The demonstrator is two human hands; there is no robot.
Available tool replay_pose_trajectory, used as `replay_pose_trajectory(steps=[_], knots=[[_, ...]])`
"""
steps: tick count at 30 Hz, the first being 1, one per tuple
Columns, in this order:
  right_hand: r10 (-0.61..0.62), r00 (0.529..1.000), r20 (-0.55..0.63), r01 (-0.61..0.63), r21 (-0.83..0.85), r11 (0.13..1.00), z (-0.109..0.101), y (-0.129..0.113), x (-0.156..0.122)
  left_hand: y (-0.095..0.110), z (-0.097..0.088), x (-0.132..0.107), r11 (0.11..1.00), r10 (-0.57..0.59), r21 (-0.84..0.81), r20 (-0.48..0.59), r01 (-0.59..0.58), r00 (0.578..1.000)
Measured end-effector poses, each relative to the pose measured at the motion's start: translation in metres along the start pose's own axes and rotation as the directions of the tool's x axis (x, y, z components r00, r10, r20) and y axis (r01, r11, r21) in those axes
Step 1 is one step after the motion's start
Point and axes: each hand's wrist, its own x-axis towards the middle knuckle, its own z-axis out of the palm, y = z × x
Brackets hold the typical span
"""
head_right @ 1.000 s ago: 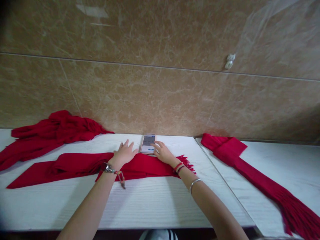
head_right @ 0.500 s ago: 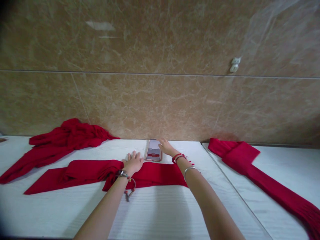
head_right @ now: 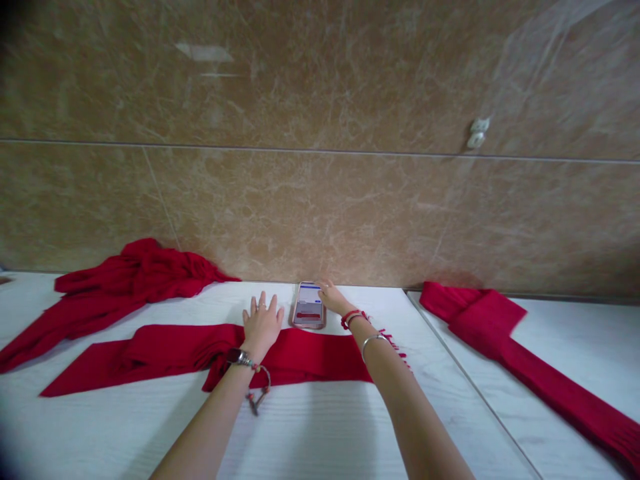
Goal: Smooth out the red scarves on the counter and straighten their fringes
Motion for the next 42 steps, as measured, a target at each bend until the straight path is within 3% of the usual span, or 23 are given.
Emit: replay_pose_trajectory(steps=[2, 5, 9, 12, 14, 23, 26, 29, 31, 33, 36, 38, 39, 40, 42], knots=[[0.017, 1.0, -0.011, -0.016, 0.026, 1.0, -0.001, -0.002, -0.005, 0.0, -0.001, -0.001, 1.0, 0.002, 0.0, 0.017, -0.002, 1.0], [0.066, 0.998, -0.015, -0.064, 0.093, 0.994, -0.004, -0.005, -0.016, 0.001, -0.002, -0.003, 1.0, 0.008, -0.019, 0.191, -0.005, 0.982], [0.207, 0.978, -0.013, -0.198, 0.244, 0.949, -0.005, -0.01, -0.022, 0.003, -0.006, -0.003, 0.999, 0.011, -0.046, 0.098, -0.007, 0.995], [0.287, 0.958, -0.014, -0.275, 0.252, 0.928, -0.004, -0.012, -0.017, 0.003, -0.008, -0.004, 0.998, 0.029, -0.059, 0.234, -0.016, 0.972], [0.329, 0.944, -0.02, -0.314, 0.247, 0.917, -0.003, -0.013, -0.013, 0.002, -0.009, -0.004, 0.998, 0.049, -0.057, 0.26, -0.036, 0.964], [0.394, 0.918, -0.046, -0.372, 0.243, 0.896, -0.014, -0.029, -0.015, -0.002, -0.004, -0.004, 0.999, 0.044, -0.03, 0.176, -0.039, 0.983], [0.403, 0.914, -0.037, -0.384, 0.235, 0.893, -0.029, -0.038, -0.038, 0.001, -0.005, -0.002, 0.997, 0.062, -0.043, 0.025, -0.061, 0.998], [0.276, 0.961, -0.006, -0.273, 0.132, 0.953, -0.049, -0.053, -0.081, 0.012, -0.013, -0.005, 0.987, 0.12, -0.087, -0.149, -0.133, 0.982], [0.146, 0.989, 0.034, -0.147, 0.009, 0.989, -0.062, -0.064, -0.116, 0.024, -0.017, -0.01, 0.958, 0.22, -0.128, -0.239, -0.255, 0.946], [0.094, 0.989, 0.111, -0.08, -0.122, 0.989, -0.072, -0.074, -0.146, 0.039, -0.017, -0.019, 0.88, 0.396, -0.158, -0.277, -0.448, 0.876], [0.145, 0.968, 0.207, -0.081, -0.289, 0.954, -0.079, -0.081, -0.173, 0.056, -0.007, -0.033, 0.653, 0.714, -0.18, -0.177, -0.736, 0.677], [0.183, 0.962, 0.201, -0.103, -0.355, 0.929, -0.083, -0.076, -0.18, 0.061, 0.0, -0.04, 0.523, 0.837, -0.197, -0.062, -0.829, 0.543], [0.197, 0.962, 0.187, -0.117, -0.37, 0.921, -0.084, -0.072, -0.181, 0.061, 0.002, -0.042, 0.491, 0.863, -0.205, -0.021, -0.847, 0.505], [0.212, 0.962, 0.171, -0.135, -0.378, 0.916, -0.086, -0.067, -0.182, 0.061, 0.004, -0.043, 0.478, 0.873, -0.209, 0.006, -0.853, 0.488], [0.254, 0.959, 0.13, -0.189, -0.376, 0.907, -0.092, -0.056, -0.182, 0.059, 0.004, -0.043, 0.488, 0.868, -0.214, 0.023, -0.846, 0.495]])
